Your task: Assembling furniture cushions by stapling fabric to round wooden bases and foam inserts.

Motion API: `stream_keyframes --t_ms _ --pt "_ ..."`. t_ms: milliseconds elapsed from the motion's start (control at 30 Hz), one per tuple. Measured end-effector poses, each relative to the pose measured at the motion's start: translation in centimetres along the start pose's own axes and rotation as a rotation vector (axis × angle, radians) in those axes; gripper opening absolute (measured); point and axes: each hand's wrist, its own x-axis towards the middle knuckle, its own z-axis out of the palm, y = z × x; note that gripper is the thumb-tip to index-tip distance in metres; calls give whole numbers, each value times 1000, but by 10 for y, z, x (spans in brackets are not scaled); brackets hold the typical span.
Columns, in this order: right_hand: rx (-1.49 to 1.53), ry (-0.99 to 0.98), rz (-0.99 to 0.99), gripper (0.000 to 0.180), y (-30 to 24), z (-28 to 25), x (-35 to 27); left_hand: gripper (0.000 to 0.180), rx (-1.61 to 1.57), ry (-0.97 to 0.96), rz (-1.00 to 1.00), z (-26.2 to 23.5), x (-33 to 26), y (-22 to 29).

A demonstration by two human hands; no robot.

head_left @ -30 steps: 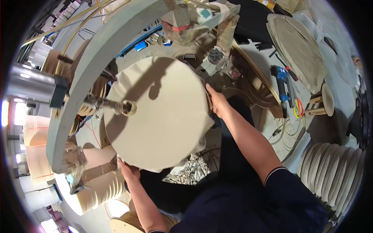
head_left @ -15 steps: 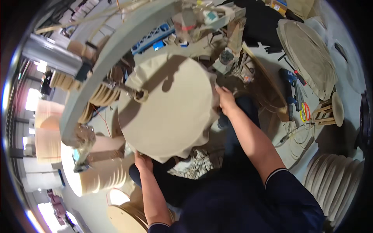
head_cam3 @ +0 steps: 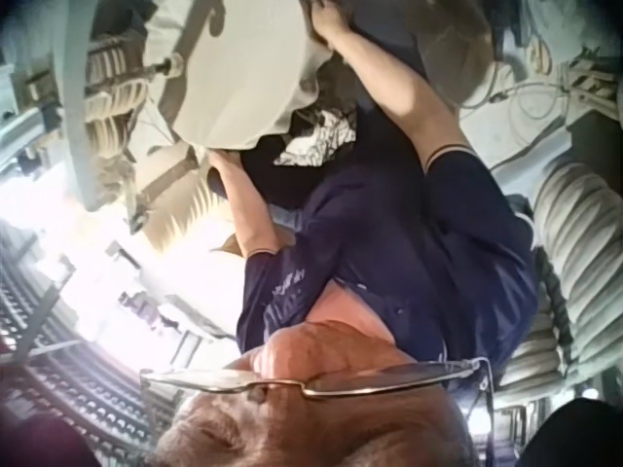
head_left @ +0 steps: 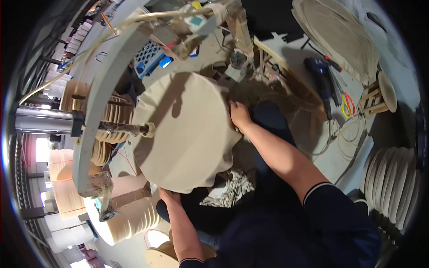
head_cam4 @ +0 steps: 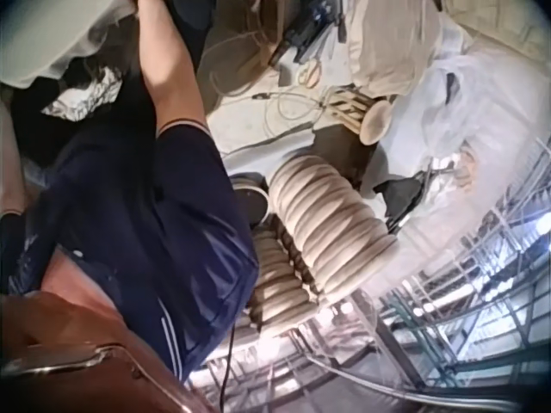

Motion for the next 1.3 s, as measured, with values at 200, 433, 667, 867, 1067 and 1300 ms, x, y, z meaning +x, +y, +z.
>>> stream_keyframes --t_ms 200,433,667,867,1067,1300 --pt "212 -311 450 66 -38 -9 -8 55 -77 -33 57 -20 -38 1" --pt "225 -378 530 80 -35 -37 -22 67 -135 31 172 43 -115 -26" --pt "317 -371 648 74 -56 -42 -20 59 -58 -13 54 -2 -74 -12" --pt "472 -261 617 64 -14 -42 5 63 23 -102 70 32 -64 30" --pt "570 -248 653 67 -16 -50 3 72 45 -92 -11 24 -57 40" --pt "644 -290 654 68 -25 -42 7 82 -25 -117 -22 -36 -41 6"
